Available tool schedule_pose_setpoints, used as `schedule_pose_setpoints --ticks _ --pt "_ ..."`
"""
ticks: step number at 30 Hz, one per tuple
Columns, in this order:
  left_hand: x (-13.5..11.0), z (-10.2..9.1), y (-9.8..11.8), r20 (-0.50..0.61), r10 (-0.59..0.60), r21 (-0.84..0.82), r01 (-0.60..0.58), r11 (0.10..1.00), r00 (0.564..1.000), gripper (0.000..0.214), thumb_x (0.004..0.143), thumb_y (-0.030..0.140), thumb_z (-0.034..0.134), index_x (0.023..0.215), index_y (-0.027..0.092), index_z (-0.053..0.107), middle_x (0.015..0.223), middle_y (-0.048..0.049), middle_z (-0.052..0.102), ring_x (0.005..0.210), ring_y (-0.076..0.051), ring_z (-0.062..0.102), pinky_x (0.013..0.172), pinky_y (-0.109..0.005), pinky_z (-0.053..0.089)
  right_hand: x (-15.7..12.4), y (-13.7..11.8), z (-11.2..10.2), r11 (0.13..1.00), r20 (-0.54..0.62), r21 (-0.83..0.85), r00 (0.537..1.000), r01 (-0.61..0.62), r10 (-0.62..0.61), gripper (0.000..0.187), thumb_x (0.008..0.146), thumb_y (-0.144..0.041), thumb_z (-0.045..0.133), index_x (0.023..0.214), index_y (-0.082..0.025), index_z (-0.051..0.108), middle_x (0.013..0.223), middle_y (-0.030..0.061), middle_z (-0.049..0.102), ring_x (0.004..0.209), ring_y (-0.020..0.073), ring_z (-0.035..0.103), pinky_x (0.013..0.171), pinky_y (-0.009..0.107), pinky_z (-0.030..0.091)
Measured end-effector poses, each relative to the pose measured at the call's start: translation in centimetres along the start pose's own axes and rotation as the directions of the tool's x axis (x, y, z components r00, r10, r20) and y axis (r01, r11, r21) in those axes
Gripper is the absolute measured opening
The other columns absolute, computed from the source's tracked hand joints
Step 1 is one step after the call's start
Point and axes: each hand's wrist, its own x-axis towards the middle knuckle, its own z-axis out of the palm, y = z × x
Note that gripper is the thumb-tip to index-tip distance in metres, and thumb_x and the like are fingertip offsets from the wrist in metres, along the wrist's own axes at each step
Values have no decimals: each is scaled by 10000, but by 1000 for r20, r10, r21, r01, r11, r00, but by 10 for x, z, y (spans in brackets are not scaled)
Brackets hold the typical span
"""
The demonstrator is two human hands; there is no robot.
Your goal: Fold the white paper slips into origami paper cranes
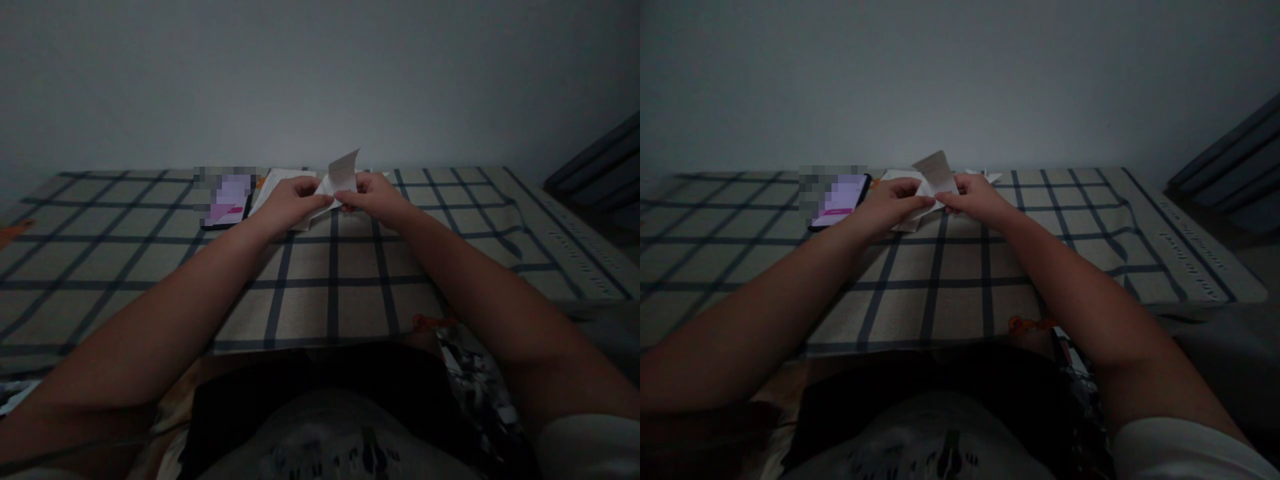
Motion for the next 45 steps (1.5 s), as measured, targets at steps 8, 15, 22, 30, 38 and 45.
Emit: schedule_pose_setpoints --ticks 8,15,22,30,38,45 --pt "-2 1 3 -105 -148 10 150 989 983 308 708 378 861 913 152 816 788 -44 754 625 -143 609 592 -269 471 1 5 -1 999 21 -31 999 -24 24 161 883 -286 792 843 -143 729 679 6 700 606 97 617 554 193 470" --pt "3 2 -2 -72 -178 -37 175 984 981 234 689 300 850 868 165 785 763 -31 739 609 -136 615 558 -250 432 0 0 -1 999 29 -18 999 -44 44 97 866 -198 760 816 -131 710 666 -2 684 592 86 598 545 185 460" --pt "4 2 -5 10 -133 -97 133 986 991 287 664 251 865 919 164 769 801 -13 749 652 -123 627 605 -247 426 2 3 -2 999 45 -32 999 -29 30 146 860 -228 769 780 -139 684 653 -5 668 593 88 601 547 184 461" --pt "1 5 -4 67 -23 -60 27 998 998 402 681 262 904 1035 147 752 987 -56 804 824 -150 696 773 -274 505 -3 2 -2 990 57 -129 996 -58 66 177 850 -266 780 767 -137 694 642 8 672 579 98 591 512 191 399" --pt "3 3 -4 21 -53 -84 54 995 998 417 758 423 877 1063 149 803 963 -66 806 802 -164 699 722 -265 498 -2 -1 -1 992 -10 -128 1000 -12 11 171 856 -262 754 759 -139 687 628 -1 650 577 97 567 535 209 393" --pt "3 5 1 85 -346 -263 356 896 934 219 821 359 800 820 142 770 783 -84 765 631 -158 665 626 -280 506 2 5 -1 996 -2 -86 1000 16 -16 183 861 -298 779 804 -139 709 652 -6 667 593 96 579 543 213 409"
